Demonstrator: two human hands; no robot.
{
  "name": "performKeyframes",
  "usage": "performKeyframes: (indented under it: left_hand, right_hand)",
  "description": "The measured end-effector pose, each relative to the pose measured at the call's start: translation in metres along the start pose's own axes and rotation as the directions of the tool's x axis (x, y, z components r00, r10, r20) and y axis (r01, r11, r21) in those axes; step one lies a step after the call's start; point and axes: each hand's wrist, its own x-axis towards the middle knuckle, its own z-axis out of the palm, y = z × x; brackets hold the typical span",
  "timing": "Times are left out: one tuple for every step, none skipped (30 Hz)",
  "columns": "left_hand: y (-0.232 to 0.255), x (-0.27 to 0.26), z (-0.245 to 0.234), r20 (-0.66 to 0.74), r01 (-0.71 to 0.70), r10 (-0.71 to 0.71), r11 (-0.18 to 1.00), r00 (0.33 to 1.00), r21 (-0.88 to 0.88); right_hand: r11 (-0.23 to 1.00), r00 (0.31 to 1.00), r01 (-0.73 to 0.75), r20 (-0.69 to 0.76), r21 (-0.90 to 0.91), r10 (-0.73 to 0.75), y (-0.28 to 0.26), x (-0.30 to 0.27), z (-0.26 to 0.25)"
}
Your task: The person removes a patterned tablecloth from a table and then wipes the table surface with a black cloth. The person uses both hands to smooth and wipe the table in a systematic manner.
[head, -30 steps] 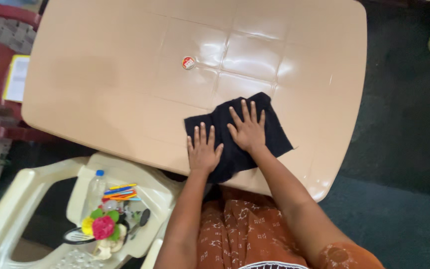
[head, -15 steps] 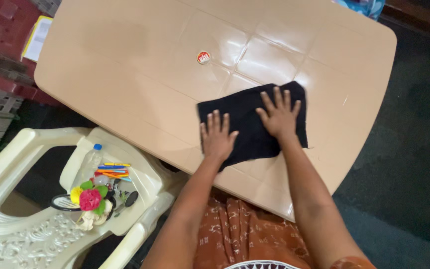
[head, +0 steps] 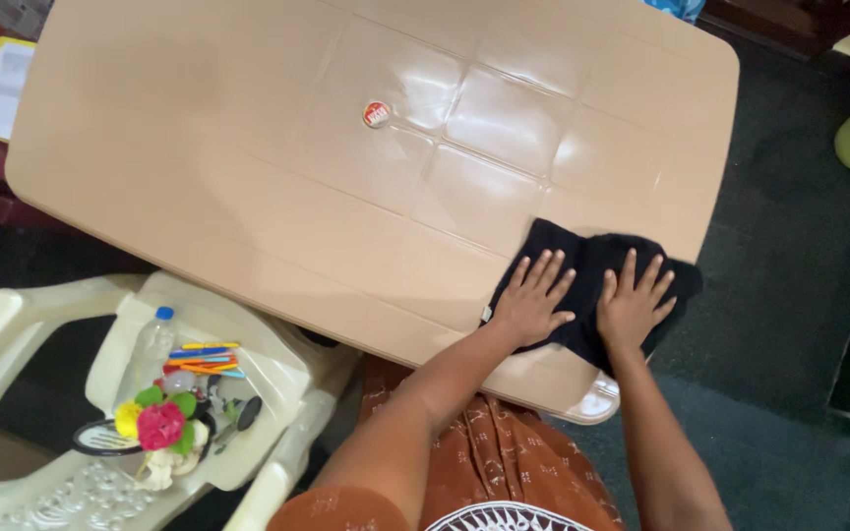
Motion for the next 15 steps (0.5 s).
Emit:
performKeyframes:
  left_hand:
    - [-0.008, -0.005, -0.001, -0.026, -0.002, 0.002, 1.0, 1.0, -0.011]
    - [-0.018, -0.011, -0.003, -0.054, 0.0, -0.001, 1.0, 0.999, -0.02]
    - [-0.03, -0.018, -0.007, -0.082, 0.003, -0.005, 1.0, 0.997, -0.029]
    - [-0.045, -0.022, -0.013, -0.079, 0.034, -0.037, 0.999, 0.996, -0.032]
    - [-0.063, -0.023, -0.021, -0.075, 0.066, -0.068, 0.997, 0.995, -0.035]
    - [-0.08, -0.024, -0.029, -0.076, 0.102, -0.105, 0.994, 0.992, -0.04]
    - [-0.102, -0.029, -0.037, -0.084, 0.149, -0.151, 0.988, 0.985, -0.029]
    - [-0.13, -0.034, -0.047, -0.095, 0.198, -0.199, 0.98, 0.975, -0.018]
    - [-0.156, -0.041, -0.057, -0.107, 0.246, -0.246, 0.969, 0.963, -0.008]
    - [-0.18, -0.05, -0.067, -0.126, 0.291, -0.291, 0.957, 0.948, -0.02]
    - [-0.203, -0.06, -0.077, -0.146, 0.334, -0.335, 0.942, 0.931, -0.032]
    - [-0.226, -0.069, -0.087, -0.164, 0.375, -0.377, 0.926, 0.912, -0.041]
    - [-0.245, -0.077, -0.095, -0.2, 0.416, -0.416, 0.908, 0.887, -0.043]
    - [-0.26, -0.087, -0.102, -0.23, 0.453, -0.45, 0.89, 0.863, -0.044]
    - [-0.277, -0.096, -0.109, -0.26, 0.489, -0.483, 0.871, 0.836, -0.046]
  right_hand:
    - [0.999, 0.999, -0.032, -0.015, -0.002, 0.032, -0.009, -0.009, 0.006]
    - [0.998, 0.998, -0.059, -0.029, -0.002, 0.059, -0.02, -0.015, 0.013]
    - [0.999, 0.998, -0.051, -0.038, -0.017, 0.051, -0.033, -0.019, 0.018]
    - [0.999, 0.998, -0.039, -0.048, -0.029, 0.037, -0.05, -0.02, 0.023]
    - [0.999, 0.998, -0.026, -0.058, -0.042, 0.024, -0.068, -0.02, 0.026]
    - [0.999, 0.999, -0.005, -0.052, -0.036, 0.003, -0.087, -0.017, 0.029]
    - [0.999, 0.999, 0.017, -0.046, -0.031, -0.018, -0.11, -0.013, 0.034]
    - [0.999, 0.998, 0.041, -0.041, -0.024, -0.042, -0.136, -0.006, 0.037]
    - [0.996, 0.996, 0.09, -0.03, -0.008, -0.09, -0.163, 0.002, 0.04]
    - [0.991, 0.991, 0.136, -0.019, 0.01, -0.136, -0.19, 0.008, 0.042]
    - [0.983, 0.983, 0.181, -0.009, 0.028, -0.181, -0.216, 0.015, 0.043]
    - [0.973, 0.974, 0.228, -0.005, 0.044, -0.228, -0.243, 0.023, 0.044]
    - [0.96, 0.961, 0.275, -0.001, 0.06, -0.275, -0.268, 0.031, 0.044]
    - [0.946, 0.949, 0.314, 0.006, 0.077, -0.315, -0.293, 0.036, 0.045]
    - [0.935, 0.939, 0.342, 0.007, 0.096, -0.344, -0.318, 0.044, 0.048]
